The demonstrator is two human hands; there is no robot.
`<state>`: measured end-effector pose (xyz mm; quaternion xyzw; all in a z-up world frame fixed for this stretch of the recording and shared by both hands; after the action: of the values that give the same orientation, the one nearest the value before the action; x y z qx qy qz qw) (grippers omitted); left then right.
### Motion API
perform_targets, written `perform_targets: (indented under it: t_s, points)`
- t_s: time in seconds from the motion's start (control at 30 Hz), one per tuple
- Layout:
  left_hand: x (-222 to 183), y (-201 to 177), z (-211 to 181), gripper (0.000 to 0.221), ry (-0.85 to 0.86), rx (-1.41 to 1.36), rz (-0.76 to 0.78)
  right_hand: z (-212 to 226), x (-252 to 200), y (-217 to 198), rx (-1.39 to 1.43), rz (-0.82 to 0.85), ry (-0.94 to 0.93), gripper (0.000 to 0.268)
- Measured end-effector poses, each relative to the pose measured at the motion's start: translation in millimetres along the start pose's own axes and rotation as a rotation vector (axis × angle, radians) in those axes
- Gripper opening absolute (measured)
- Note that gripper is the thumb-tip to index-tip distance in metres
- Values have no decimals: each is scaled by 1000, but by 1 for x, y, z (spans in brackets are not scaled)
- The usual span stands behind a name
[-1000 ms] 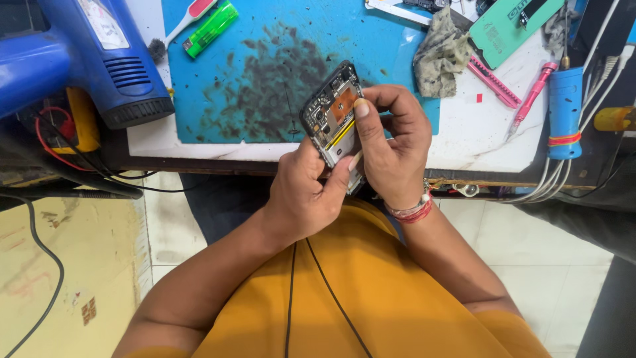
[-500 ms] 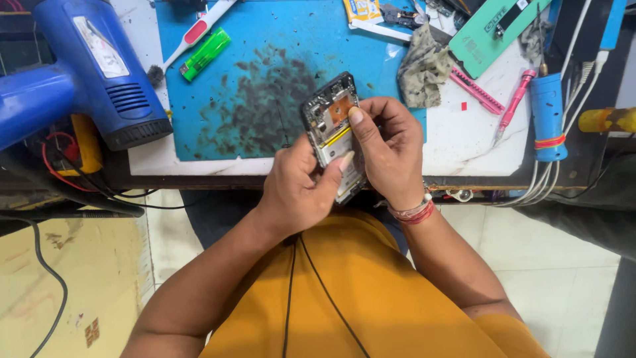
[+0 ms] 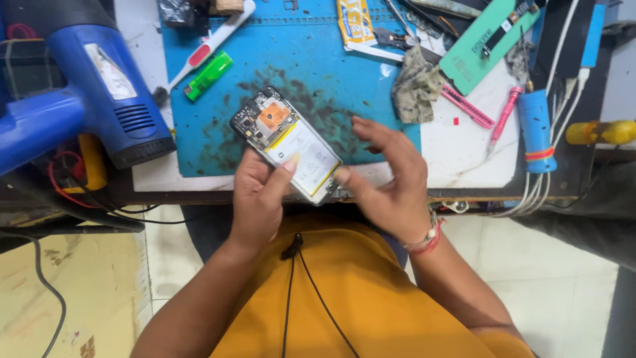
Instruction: The person disassembles a smartphone, removes the back cover and battery, and cleans the internal frame with a cloth. They handle the battery and back cover separately, then reposition the phone on the workbench.
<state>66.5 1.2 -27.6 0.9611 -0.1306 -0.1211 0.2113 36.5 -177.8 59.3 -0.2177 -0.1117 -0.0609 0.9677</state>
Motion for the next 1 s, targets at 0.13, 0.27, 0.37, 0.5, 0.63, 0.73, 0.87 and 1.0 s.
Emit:
perform_targets:
  t_s: [0.13,0.27,0.37,0.5,0.63,0.73,0.87,1.0]
  points:
    - [-6,6,6,26,-53,-74,23,18,1,20,-190,148,-109,72]
    - [-6,15,14,23,-82,5,71,13,6,22,-176,180,-59,63]
    - [-11,18,11,24,-74,172,108,11,7,19,-162,126,-49,58]
    - [-13,20,-6,22,8,476,119,7,4,13,-126,67,-60,58]
    - [-8,22,-20,18,117,579,123,-4,-4,4,-34,3,-34,54]
    - [-6,23,-27,17,169,529,136,-22,-13,-1,189,-44,80,50]
    - [1,22,-31,20,215,420,108,-58,-24,-3,781,-95,353,49]
    - [9,23,-32,18,222,479,75,-72,-37,2,1332,-148,588,71]
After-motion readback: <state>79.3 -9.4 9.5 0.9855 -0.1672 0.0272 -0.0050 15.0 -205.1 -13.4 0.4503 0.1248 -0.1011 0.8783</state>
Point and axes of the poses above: each hand's wrist, its own x-axis towards the middle knuckle, its own y-axis out of the palm, z = x × y, the point moved 7 cm from there along x, towards the middle knuckle, and after that the axes turned 10 degrees about x, right-handed, at the moved point
